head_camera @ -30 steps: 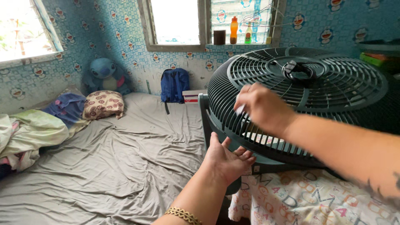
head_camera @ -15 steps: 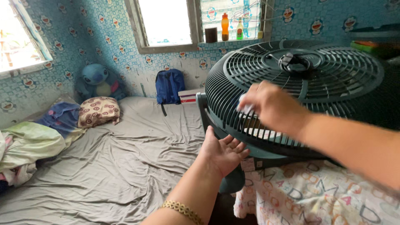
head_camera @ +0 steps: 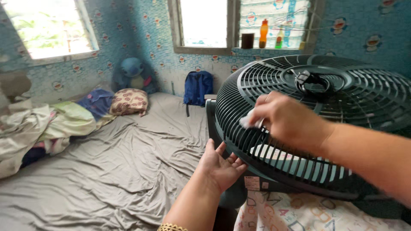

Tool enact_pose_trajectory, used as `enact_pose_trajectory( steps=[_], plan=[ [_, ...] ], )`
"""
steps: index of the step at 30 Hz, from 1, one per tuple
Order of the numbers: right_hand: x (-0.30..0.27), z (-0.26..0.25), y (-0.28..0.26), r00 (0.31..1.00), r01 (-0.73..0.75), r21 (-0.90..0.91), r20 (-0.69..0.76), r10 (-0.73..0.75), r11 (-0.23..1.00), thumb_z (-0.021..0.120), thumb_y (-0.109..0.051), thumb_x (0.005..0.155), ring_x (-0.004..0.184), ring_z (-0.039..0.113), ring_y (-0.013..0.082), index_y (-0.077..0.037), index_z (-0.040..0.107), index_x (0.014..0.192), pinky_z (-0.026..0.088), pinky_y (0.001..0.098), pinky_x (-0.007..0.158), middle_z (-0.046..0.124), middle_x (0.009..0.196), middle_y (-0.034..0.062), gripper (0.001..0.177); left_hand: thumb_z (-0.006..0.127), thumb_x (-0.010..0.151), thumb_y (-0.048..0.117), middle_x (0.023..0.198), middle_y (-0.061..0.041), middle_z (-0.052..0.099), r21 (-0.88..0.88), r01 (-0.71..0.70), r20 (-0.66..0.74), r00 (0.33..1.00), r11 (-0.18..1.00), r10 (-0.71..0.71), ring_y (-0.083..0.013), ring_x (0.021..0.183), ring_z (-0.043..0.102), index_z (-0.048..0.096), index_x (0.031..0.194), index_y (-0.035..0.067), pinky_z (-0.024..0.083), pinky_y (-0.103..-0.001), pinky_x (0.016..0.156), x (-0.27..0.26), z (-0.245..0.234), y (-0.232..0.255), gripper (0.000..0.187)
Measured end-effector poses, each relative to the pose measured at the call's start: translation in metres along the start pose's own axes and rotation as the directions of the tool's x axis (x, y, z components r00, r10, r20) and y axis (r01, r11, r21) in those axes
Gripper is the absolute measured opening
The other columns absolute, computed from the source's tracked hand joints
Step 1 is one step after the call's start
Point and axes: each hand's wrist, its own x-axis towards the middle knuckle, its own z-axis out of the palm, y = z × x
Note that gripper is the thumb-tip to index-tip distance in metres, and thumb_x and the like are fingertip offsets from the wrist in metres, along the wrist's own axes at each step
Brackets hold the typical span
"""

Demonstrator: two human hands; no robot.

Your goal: The person wipes the exterior grill of a standing fan with a white cloth. They rotate the fan head to reach different sections and continue wiping the surface throughout the clip.

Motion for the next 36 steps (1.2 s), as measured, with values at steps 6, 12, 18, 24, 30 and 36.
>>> enact_pose_trajectory(
  steps=[6, 12, 18, 24, 30, 36],
  plan=[
    [-0.013, 0.055, -0.034, 0.973, 0.156, -0.127, 0.19, -0.13, 0.979, 0.076, -0.01, 0.061, 0.096, 0.064, 0.0214, -0.022, 0.079, 0.071, 0.042, 0.0464, 0.085, 0.069, 0.087, -0.0027, 0.016, 0.028, 0.099, 0.071, 0.139, -0.023, 0.047, 0.049, -0.047, 0.021, 0.999, 0.998, 0.046, -0.0344, 0.127, 0.05, 0.039, 0.151, 0.03, 0.039, -0.053, 0.111, -0.015, -0.006, -0.003, 0.067],
    [-0.024, 0.007, 0.012, 0.985, -0.136, -0.14, -0.123, 0.119, 0.981, 0.071, -0.005, 0.076, 0.089, 0.071, 0.019, -0.024, 0.083, 0.086, 0.051, 0.0396, 0.081, 0.077, 0.093, -0.0022, 0.025, 0.03, 0.1, 0.068, 0.142, -0.017, 0.048, 0.001, -0.065, -0.034, 0.997, 0.998, 0.065, -0.0343, 0.129, 0.051, 0.045, 0.147, 0.027, 0.041, -0.053, 0.11, -0.025, 0.003, -0.001, 0.064],
    [-0.099, -0.045, 0.069, 0.789, -0.505, 0.081, -0.361, 0.498, 0.859, 0.067, 0.004, 0.088, 0.095, 0.075, 0.0187, -0.009, 0.077, 0.107, 0.058, 0.0303, 0.084, 0.077, 0.105, 0.0065, 0.025, 0.041, 0.1, 0.061, 0.137, -0.009, 0.054, -0.042, -0.112, -0.1, 0.989, 0.993, 0.107, -0.0299, 0.128, 0.052, 0.055, 0.132, 0.025, 0.039, -0.052, 0.112, 0.015, -0.004, -0.002, 0.05],
    [-0.22, -0.066, 0.164, 0.154, -0.371, 0.625, -0.688, 0.71, 0.687, 0.067, -0.006, 0.106, 0.11, 0.07, 0.0198, -0.007, 0.072, 0.124, 0.055, 0.0335, 0.1, 0.073, 0.124, 0.0091, 0.019, 0.055, 0.097, 0.054, 0.12, 0.0, 0.062, -0.012, -0.221, -0.195, 0.957, 0.975, 0.215, -0.0233, 0.116, 0.058, 0.062, 0.114, 0.023, 0.043, -0.048, 0.105, 0.057, -0.021, 0.003, 0.036],
    [-0.349, -0.055, 0.235, -0.312, -0.529, 0.837, -0.346, 0.885, 0.141, 0.063, -0.008, 0.105, 0.109, 0.07, 0.0196, -0.007, 0.071, 0.124, 0.056, 0.0343, 0.098, 0.073, 0.122, 0.0092, 0.02, 0.057, 0.098, 0.054, 0.109, 0.002, 0.056, 0.118, -0.358, -0.242, 0.894, 0.926, 0.377, -0.0169, 0.105, 0.055, 0.061, 0.117, 0.024, 0.045, -0.042, 0.101, 0.071, -0.012, 0.034, 0.036],
    [-0.363, -0.071, 0.301, -0.299, -0.611, 0.777, -0.045, 0.953, -0.155, 0.058, -0.01, 0.105, 0.107, 0.071, 0.0194, -0.006, 0.07, 0.124, 0.058, 0.0351, 0.095, 0.073, 0.121, 0.0093, 0.022, 0.058, 0.093, 0.053, 0.127, -0.01, 0.066, 0.209, -0.445, -0.072, 0.881, 0.871, 0.468, -0.0271, 0.116, 0.064, 0.063, 0.124, 0.01, 0.054, -0.046, 0.102, 0.085, 0.027, 0.037, 0.053]
  ],
)
